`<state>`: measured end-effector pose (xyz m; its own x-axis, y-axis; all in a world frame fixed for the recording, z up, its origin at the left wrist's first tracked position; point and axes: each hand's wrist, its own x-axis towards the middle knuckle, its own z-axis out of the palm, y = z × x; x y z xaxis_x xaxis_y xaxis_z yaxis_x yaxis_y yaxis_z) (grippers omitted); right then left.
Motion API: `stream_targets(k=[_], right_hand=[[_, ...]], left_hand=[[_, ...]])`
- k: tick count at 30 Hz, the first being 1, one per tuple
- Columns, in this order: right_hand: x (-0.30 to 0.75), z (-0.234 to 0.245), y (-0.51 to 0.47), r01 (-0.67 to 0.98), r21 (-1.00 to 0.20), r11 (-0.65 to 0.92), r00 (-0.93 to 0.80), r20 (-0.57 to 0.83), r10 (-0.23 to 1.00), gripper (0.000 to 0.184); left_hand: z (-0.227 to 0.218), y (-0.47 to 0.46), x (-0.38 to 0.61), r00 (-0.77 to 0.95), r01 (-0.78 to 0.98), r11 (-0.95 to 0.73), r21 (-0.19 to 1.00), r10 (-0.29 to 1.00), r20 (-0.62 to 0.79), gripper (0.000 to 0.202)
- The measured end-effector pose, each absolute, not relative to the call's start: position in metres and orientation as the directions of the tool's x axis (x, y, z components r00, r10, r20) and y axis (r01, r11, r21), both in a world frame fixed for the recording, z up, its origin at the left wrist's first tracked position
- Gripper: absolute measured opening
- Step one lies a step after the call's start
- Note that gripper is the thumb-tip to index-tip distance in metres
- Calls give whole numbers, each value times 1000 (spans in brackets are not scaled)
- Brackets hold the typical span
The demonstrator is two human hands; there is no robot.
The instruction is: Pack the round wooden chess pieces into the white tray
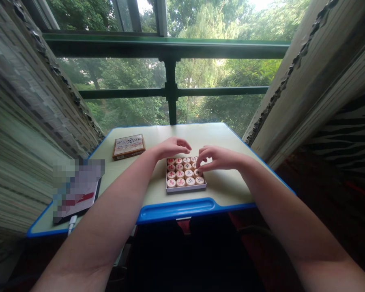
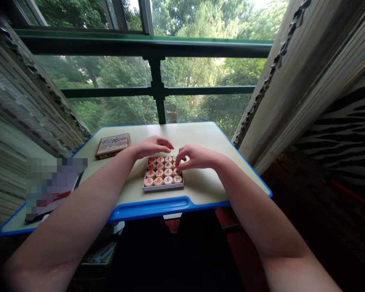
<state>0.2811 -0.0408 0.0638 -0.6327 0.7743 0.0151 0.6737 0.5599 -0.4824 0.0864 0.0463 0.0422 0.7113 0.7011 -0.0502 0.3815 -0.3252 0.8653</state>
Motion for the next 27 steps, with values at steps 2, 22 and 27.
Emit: stream_targets(k=[2, 22, 27], right_hand=[[282, 64, -39, 687, -485, 541, -602, 37, 798, 20], [287, 47, -23, 797, -476, 373, -385, 75, 920, 23], [288, 48, -23, 801, -464, 379, -392, 73, 917, 24]], left_hand=[[42, 46, 86, 709, 378, -318, 870, 704, -50, 31], [40, 39, 95, 708, 467, -386, 796, 703, -75, 25], [41, 38, 94, 705, 475, -400, 784, 706, -67, 25]])
